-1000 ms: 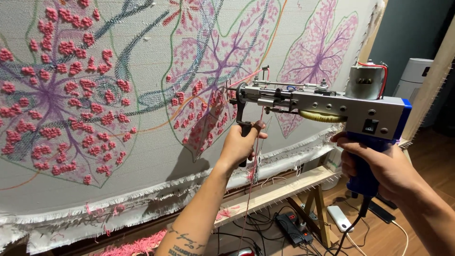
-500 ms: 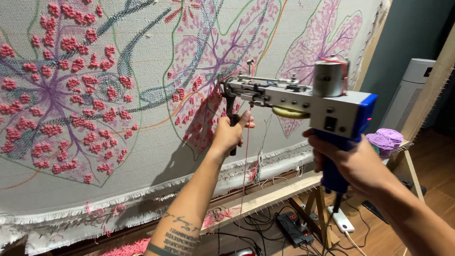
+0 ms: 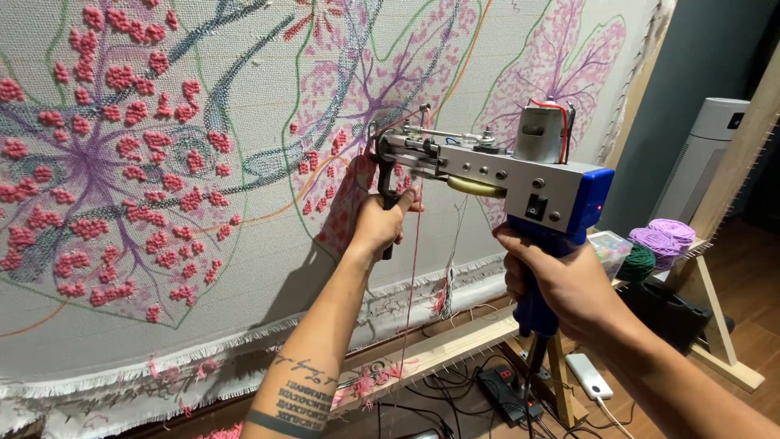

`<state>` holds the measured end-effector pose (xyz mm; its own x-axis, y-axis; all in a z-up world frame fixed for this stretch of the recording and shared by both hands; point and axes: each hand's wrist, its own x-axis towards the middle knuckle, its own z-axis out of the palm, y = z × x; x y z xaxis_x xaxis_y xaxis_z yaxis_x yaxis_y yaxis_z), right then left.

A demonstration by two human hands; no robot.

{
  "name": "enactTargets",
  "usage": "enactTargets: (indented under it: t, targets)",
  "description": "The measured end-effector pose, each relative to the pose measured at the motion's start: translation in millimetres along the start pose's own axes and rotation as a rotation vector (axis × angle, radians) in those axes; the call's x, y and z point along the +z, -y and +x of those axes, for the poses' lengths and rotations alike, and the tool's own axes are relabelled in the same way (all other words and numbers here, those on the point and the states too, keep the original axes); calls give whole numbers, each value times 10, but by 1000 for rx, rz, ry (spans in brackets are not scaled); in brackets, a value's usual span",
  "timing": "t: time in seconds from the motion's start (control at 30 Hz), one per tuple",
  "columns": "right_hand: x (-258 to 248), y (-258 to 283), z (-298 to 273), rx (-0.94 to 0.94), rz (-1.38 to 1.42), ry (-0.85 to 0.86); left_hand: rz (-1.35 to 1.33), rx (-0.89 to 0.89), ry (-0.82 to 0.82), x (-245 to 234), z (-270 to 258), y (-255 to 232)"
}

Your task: Using a tufting gun to apply pink and purple yarn to a rug canvas on a frame.

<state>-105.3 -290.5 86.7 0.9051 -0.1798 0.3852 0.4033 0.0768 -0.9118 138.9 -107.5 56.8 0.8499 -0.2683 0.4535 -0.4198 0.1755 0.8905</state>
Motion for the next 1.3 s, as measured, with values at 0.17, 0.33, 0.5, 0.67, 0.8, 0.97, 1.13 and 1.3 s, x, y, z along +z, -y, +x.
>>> enactTargets:
  t: [0.17,0.33,0.5,0.67,0.8,0.97,1.13,1.3]
  targets:
    - [10,-15,25,-29,2,34,29,21,-22,17,4,-95]
    - [-25,52,72,-44,29,74,34,35,-14,-6,35,-140]
    - [-317,196,201,44,-16,10,-42,2,239,-15,-1,-269]
    - [-620,322,205,31,-21,27,-252,-168,386,87,-199,-503]
    - [-855,323,133,41,7,40,-137,-147,375,230,-269,-490]
    - [-948,448,-18,55,-42,-48,-134,-139,363,410,-374,-643]
    - [-1151,402,-13,45,9,-62,-80,-78,329,508,-358,-683]
    - [-1196,357,-24,-33,-23,-27,-2,-6,339,518,-400,-604]
